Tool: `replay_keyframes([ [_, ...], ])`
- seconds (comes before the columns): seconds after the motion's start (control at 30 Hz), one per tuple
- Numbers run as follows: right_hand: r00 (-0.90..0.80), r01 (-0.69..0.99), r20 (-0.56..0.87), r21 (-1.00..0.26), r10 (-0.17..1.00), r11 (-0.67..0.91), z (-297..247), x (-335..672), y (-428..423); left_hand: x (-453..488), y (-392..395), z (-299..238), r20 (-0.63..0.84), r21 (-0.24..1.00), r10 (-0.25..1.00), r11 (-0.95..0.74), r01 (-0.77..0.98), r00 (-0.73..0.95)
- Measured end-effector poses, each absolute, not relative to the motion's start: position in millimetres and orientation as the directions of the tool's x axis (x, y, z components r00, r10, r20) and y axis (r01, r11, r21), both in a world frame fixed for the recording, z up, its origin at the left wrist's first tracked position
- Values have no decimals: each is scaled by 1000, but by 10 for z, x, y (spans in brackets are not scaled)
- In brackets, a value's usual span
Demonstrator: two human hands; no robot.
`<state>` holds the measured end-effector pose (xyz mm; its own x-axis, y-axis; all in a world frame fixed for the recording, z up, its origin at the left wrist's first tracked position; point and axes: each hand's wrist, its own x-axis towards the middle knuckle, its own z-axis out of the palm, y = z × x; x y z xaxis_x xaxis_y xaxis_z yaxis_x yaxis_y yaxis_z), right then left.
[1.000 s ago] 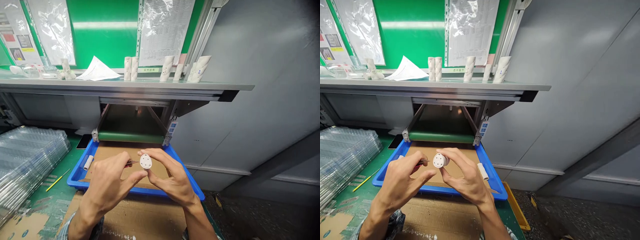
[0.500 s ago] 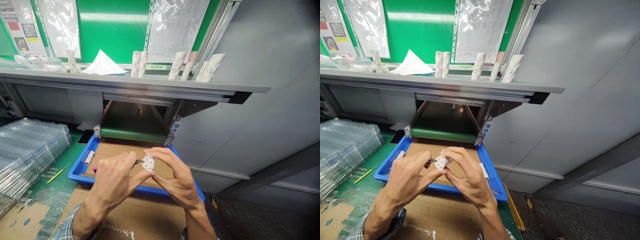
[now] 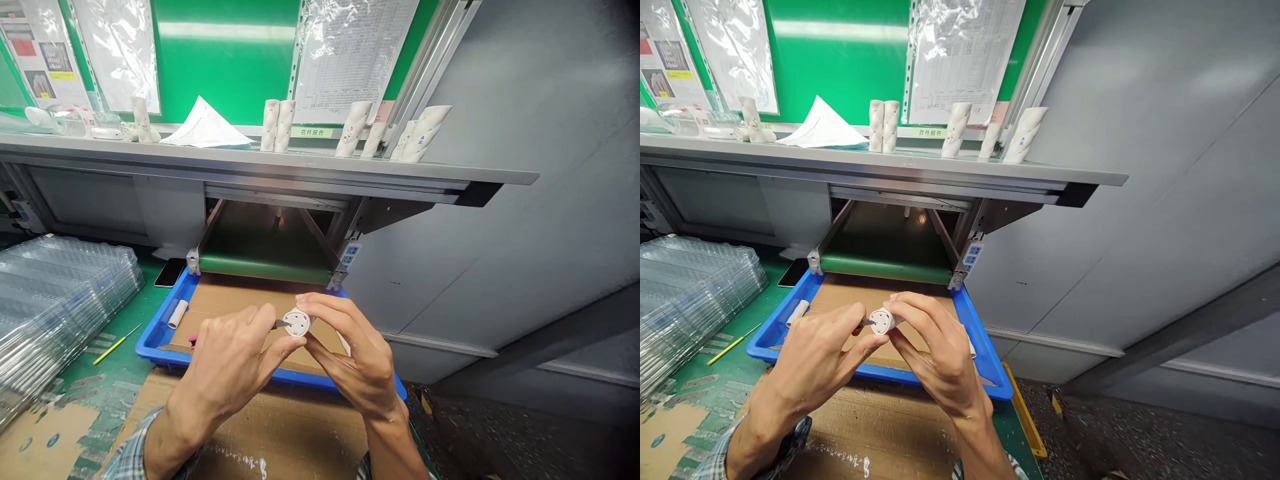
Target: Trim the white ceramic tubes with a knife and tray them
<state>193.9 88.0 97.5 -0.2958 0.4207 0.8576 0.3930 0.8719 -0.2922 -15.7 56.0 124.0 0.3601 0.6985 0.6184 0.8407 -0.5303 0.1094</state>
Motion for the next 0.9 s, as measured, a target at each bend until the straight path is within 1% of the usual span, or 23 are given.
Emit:
replay_keyframes([
  [0.2, -283, 410, 874, -262, 395, 874, 952, 1946, 890, -152, 554, 1267, 589, 166, 701, -591, 789, 401],
  [0.33, -244, 354, 884, -301, 399, 885, 953, 1888, 904, -119, 564, 1252, 673, 227, 657, -621, 750, 340],
  [0.4, -217, 309, 881, -346, 420, 886, 954, 1863, 901, -113, 573, 1236, 710, 276, 631, -659, 700, 313],
  [0.47, -216, 251, 860, -409, 462, 878, 949, 1876, 897, -135, 582, 1233, 707, 333, 627, -704, 627, 329],
  [0.53, -284, 170, 792, -513, 540, 842, 936, 1937, 901, -186, 585, 1251, 662, 401, 644, -737, 544, 383],
  [0.63, -427, 61, 638, -687, 641, 724, 903, 2065, 930, -277, 579, 1304, 590, 478, 659, -751, 457, 466],
  [0.7, -443, 14, 586, -752, 679, 659, 879, 2114, 959, -309, 573, 1333, 581, 470, 654, -755, 456, 484],
  [0.77, -387, -14, 592, -771, 707, 637, 861, 2110, 988, -301, 573, 1341, 624, 414, 643, -754, 510, 445],
  [0.83, -325, -5, 619, -757, 715, 653, 856, 2068, 1007, -259, 578, 1331, 692, 319, 616, -729, 605, 377],
  [0.9, -307, 36, 658, -713, 687, 700, 860, 2019, 1015, -204, 584, 1313, 751, 219, 575, -680, 700, 324],
])
